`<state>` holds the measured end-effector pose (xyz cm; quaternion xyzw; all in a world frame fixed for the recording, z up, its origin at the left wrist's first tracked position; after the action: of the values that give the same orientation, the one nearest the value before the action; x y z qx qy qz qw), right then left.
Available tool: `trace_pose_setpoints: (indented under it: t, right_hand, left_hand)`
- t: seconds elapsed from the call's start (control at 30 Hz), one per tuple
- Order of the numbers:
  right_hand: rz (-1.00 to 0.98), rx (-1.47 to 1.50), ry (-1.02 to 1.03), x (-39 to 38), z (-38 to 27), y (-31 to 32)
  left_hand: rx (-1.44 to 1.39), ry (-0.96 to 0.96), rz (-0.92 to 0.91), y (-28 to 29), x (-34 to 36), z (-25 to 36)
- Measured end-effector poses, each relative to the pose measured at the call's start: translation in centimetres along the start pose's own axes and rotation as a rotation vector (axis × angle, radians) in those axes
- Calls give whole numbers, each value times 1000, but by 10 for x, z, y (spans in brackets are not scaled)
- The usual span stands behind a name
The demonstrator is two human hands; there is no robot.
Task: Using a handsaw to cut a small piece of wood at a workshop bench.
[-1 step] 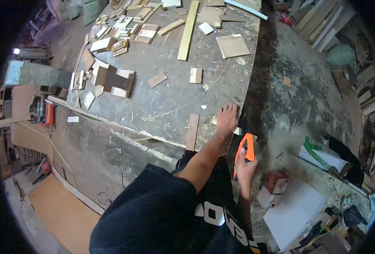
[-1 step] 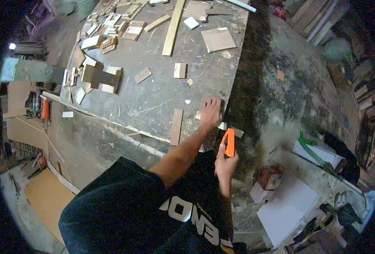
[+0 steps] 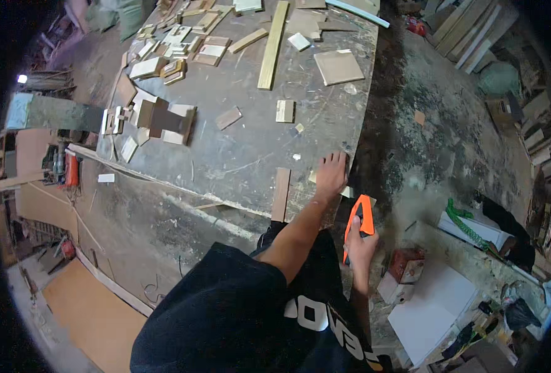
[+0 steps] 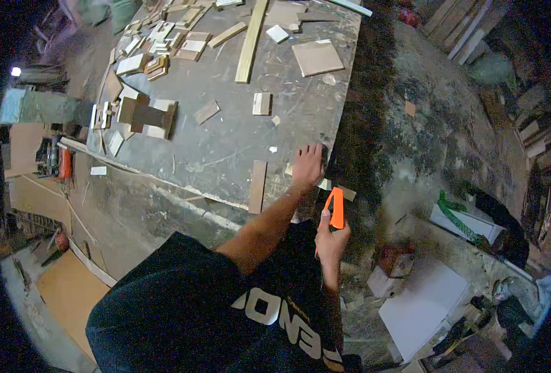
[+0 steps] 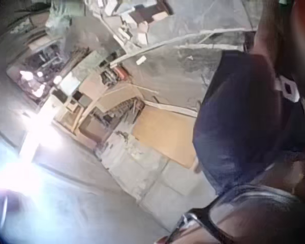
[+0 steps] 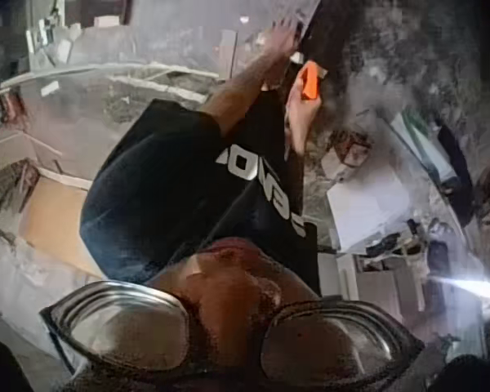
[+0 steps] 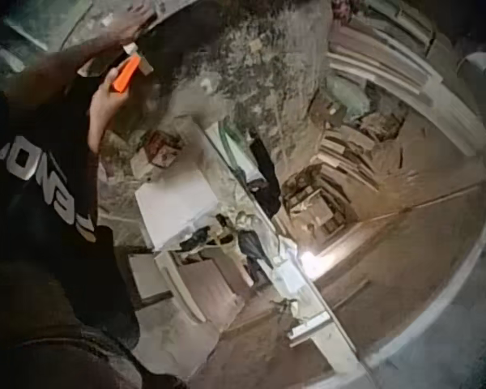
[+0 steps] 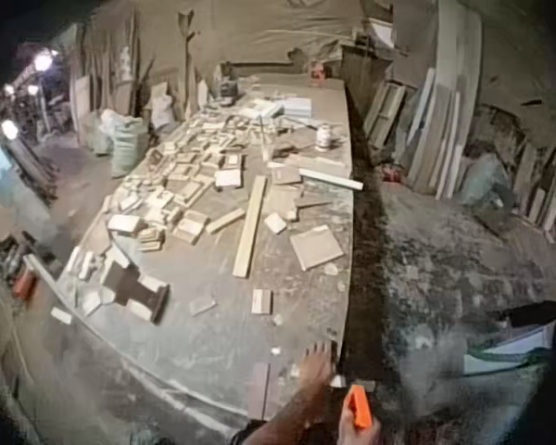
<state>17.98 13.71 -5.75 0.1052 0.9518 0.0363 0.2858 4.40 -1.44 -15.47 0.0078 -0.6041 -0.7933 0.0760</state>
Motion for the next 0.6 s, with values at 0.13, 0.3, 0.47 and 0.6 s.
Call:
trace_pose_setpoints:
  t: [0.13, 0.3, 0.47, 0.6]
  right_hand:
    - [-73, 56, -128, -20, -19, -11]
    - [-17, -104, 94, 12, 0, 2]
    - [-22, -42, 89, -4, -12, -1]
    - [48, -25, 80, 10, -8, 3]
  left_hand:
    - [31, -10, 26, -3, 0, -9]
    - [51, -19, -47, -11, 4, 9]
    - [75, -22, -95, -16, 6, 3]
    - [95, -15, -81, -15, 4, 8]
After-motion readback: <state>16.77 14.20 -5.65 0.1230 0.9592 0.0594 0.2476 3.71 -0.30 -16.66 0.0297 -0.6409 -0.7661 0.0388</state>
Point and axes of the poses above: each hand's wrist, its own x-axis towards the middle knuckle, its own y-axis out of the back of the hand, z = x × y, the point moved 9 cm from there along x, towards the middle knuckle, and after that the axes turned 14 degrees about x, right-handed, at the moved point
